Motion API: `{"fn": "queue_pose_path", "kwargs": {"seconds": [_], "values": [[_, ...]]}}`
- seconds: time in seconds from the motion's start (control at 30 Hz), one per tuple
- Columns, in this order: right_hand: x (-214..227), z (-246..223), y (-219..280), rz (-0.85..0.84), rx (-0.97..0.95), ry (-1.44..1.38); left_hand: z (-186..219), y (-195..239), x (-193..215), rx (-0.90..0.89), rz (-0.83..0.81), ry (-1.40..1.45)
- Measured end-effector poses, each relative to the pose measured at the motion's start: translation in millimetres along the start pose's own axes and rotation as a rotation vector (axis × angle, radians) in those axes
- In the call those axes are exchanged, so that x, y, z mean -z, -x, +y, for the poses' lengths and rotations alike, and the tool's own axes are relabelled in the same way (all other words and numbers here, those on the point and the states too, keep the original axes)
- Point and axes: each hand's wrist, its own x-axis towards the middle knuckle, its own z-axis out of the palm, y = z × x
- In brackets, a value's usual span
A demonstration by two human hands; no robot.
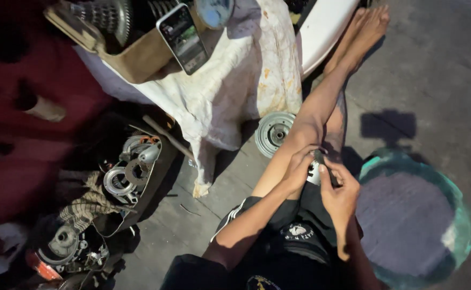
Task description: Repairing a motorcycle engine piston using a small hand tool to adjust internal components
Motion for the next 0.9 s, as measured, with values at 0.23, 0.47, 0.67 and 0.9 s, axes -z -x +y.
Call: {"fn": "queue_pose_path", "kwargs": {"seconds": [0.23,0.47,0.67,0.9], "values": [[15,43,-3,0.059,-0.016,0.064,32,1,-3,0.112,0.162,0.245],[8,17,-13,0.001,-0.042,-0.070,25,3,4,0.352,0.210,0.748],[5,-17,-9,-0.077,0.069,0.054,5,-13,21,0.498,0.155,1.084],[9,-9,-19,0.042,0.109,0.184,-4,-5,17,0.532,0.025,1.116]]}}
